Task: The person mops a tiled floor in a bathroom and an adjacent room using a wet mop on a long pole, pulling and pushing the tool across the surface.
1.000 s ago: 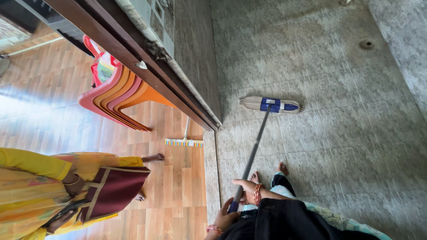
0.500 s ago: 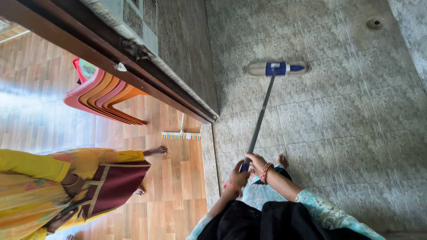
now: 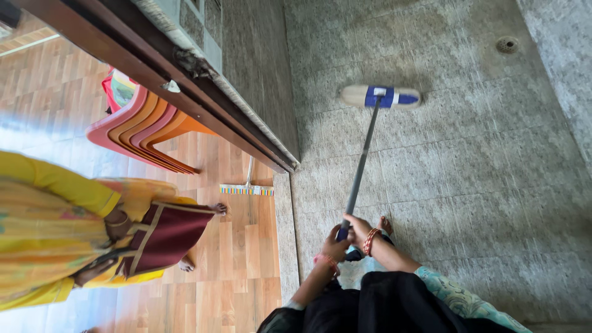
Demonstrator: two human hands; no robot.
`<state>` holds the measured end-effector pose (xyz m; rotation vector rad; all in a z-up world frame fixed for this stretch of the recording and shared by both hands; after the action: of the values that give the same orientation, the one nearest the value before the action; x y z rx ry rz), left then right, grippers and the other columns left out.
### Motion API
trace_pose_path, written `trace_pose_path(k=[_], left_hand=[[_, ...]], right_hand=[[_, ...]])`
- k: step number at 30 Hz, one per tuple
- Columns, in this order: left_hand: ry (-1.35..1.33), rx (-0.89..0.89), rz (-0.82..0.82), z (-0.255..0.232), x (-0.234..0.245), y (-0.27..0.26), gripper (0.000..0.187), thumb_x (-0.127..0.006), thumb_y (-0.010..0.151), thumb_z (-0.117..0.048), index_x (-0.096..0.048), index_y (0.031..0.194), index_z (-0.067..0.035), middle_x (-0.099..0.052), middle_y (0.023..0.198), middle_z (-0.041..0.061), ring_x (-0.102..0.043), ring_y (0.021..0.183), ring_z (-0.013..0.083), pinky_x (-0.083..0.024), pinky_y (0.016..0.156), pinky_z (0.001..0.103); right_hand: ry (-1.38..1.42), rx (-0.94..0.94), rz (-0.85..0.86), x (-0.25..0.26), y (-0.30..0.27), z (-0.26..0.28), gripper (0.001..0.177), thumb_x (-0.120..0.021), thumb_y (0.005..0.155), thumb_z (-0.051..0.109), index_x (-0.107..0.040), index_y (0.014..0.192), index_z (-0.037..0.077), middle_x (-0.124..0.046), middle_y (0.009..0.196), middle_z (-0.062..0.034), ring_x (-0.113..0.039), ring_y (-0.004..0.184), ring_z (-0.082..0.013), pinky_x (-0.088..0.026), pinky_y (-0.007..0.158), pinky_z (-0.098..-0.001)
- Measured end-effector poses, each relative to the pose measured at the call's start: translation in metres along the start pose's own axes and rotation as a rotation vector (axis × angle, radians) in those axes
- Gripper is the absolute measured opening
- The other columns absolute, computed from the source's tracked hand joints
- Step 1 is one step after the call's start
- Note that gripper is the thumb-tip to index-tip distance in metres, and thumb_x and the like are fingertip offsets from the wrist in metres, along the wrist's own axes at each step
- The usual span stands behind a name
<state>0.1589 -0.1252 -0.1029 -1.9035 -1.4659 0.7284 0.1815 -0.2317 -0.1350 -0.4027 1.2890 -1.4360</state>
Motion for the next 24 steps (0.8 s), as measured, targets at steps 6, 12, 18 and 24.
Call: trace_pose_path(k=[6, 12, 18, 24], left_hand=[[0.160, -0.198, 0.040, 0.057, 0.068, -0.112, 0.074, -0.072, 0.085, -0.012, -0.040, 0.151, -0.009, -0.070, 0.091, 0.004, -0.065, 0.071, 0.0112, -0.055, 0.061, 0.027], [0.123, -0.170, -0.008, 0.084, 0.098, -0.153, 0.073, -0.077, 0.081, -0.013, -0.049, 0.148, -0.010, -0.075, 0.108, 0.010, -0.069, 0.088, 0.0117, -0.057, 0.078, 0.027], [0.229, -0.270, -0.048, 0.054, 0.078, -0.108, 0.075, -0.081, 0.081, -0.011, -0.048, 0.149, -0.011, -0.071, 0.098, 0.008, -0.067, 0.082, 0.0143, -0.053, 0.072, 0.029], [0.015, -0.070, 0.052, 0.006, 0.023, -0.003, 0.071, -0.069, 0.085, -0.011, -0.044, 0.152, -0.014, -0.061, 0.070, 0.002, -0.054, 0.052, 0.0119, -0.042, 0.044, 0.030]], right_hand=[[-0.053, -0.298, 0.148, -0.061, -0.072, -0.083, 0.038, -0.074, 0.091, 0.043, -0.057, 0.089, 0.008, -0.063, 0.078, -0.0076, -0.063, 0.071, -0.0235, -0.054, 0.064, -0.0407], [-0.192, -0.398, 0.221, -0.098, -0.135, -0.093, 0.054, -0.075, 0.086, 0.056, -0.057, 0.096, 0.006, -0.068, 0.088, -0.0134, -0.069, 0.081, -0.0245, -0.059, 0.076, -0.0385], [-0.119, -0.345, 0.121, -0.070, -0.094, -0.077, 0.058, -0.075, 0.085, 0.059, -0.058, 0.097, 0.005, -0.067, 0.087, -0.0135, -0.067, 0.078, -0.0263, -0.058, 0.071, -0.0381], [-0.141, -0.071, -0.092, -0.016, -0.015, -0.013, 0.042, -0.068, 0.091, 0.047, -0.052, 0.107, 0.013, -0.064, 0.088, -0.0079, -0.064, 0.077, -0.0212, -0.056, 0.069, -0.0404]])
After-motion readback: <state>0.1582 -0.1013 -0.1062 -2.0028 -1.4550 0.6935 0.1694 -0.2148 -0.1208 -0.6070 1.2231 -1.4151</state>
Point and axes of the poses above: each hand's wrist, its own y-axis towards the middle knuckle, its own x-axis out of the back of the hand, z = x × y, the point moved 8 cm from there along y, towards the middle knuckle
